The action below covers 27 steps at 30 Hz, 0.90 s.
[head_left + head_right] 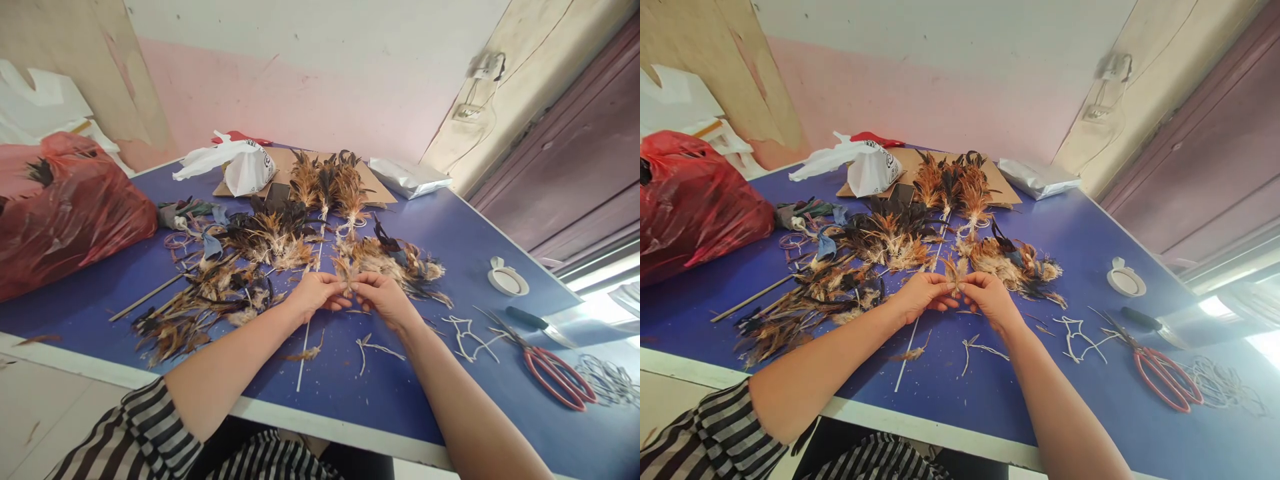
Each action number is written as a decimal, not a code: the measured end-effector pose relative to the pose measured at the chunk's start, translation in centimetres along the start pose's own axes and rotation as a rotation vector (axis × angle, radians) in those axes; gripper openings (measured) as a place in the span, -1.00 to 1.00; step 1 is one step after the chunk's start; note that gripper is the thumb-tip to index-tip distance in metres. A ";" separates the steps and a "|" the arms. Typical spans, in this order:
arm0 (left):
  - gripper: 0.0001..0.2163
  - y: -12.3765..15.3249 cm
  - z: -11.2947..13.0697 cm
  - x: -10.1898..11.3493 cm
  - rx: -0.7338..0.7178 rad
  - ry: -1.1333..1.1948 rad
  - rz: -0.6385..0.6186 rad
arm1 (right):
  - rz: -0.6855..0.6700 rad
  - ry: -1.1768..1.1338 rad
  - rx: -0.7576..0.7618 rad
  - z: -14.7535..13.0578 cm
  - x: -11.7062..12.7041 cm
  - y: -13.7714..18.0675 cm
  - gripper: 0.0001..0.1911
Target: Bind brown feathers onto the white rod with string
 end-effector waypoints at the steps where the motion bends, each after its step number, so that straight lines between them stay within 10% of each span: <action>1: -0.81 -0.1 -0.1 0.0 0.002 0.014 -0.005 | -0.003 0.005 0.002 0.0 0.0 0.0 -0.79; 14: -0.84 -0.1 -0.2 -0.1 0.019 0.126 0.012 | 0.099 0.297 0.079 -0.3 0.2 0.1 -0.80; 27: -0.82 -0.2 0.1 0.9 0.010 0.183 0.057 | 0.244 0.781 0.543 -3.3 -1.5 2.5 -0.88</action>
Point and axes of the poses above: each hand's wrist, its own y-axis away from the middle knuckle, its own x-axis out of the back of the hand, z = x × y, the point moved 6 cm from there along -y, towards the middle knuckle, and after that the axes turned 7 degrees about -x, right-handed, at the moved point
